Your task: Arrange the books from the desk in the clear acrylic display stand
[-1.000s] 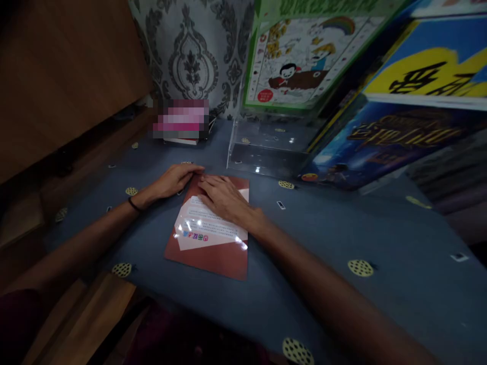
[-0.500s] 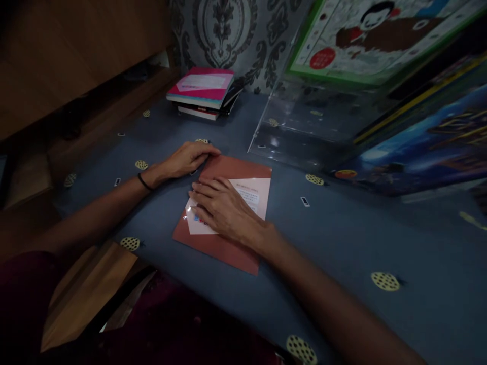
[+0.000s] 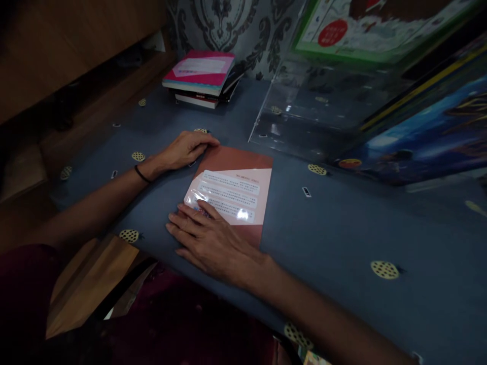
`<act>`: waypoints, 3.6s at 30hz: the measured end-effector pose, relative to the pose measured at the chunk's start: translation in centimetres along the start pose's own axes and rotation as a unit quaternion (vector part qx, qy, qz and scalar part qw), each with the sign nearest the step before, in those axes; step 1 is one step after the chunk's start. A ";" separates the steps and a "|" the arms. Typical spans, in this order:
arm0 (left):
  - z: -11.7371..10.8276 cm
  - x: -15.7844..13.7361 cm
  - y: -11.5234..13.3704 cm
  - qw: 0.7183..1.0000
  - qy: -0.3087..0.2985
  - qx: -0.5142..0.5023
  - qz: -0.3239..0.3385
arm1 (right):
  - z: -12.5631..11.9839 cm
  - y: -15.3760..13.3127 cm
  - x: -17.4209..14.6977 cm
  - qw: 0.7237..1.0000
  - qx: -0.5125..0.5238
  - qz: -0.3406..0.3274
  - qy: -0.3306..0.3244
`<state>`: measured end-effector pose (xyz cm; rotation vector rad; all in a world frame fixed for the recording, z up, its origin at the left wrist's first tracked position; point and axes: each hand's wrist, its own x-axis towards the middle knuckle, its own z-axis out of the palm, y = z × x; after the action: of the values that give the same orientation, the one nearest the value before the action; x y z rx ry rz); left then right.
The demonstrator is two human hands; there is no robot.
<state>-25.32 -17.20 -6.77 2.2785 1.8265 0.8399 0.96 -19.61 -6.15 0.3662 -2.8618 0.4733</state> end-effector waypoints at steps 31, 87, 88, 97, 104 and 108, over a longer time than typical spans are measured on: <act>0.4 -0.8 2.5 0.994 -0.008 0.110 0.011 | -0.5 0.0 -8.3 0.958 -0.054 0.266 0.095; -3.2 -4.1 9.9 0.952 -0.163 -0.257 0.036 | -3.0 3.1 -8.6 0.551 0.537 0.415 0.485; -2.2 -4.9 9.5 0.957 -0.176 -0.227 0.029 | -2.9 3.3 -8.6 0.563 0.522 0.415 0.488; -0.1 -3.0 8.3 0.984 -0.118 -0.133 0.005 | -1.6 4.8 -10.4 0.733 0.307 0.419 0.438; 2.2 2.7 5.6 0.996 -0.055 -0.072 -0.016 | -3.1 4.4 -9.7 0.859 0.004 0.376 0.347; 3.4 2.8 4.8 0.995 -0.025 -0.089 -0.035 | -3.6 5.5 -5.5 0.924 -0.047 0.319 0.206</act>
<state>-19.18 -15.07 -6.71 2.0960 1.7250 0.8882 5.23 -12.20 -5.78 -0.6340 -2.5078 0.4431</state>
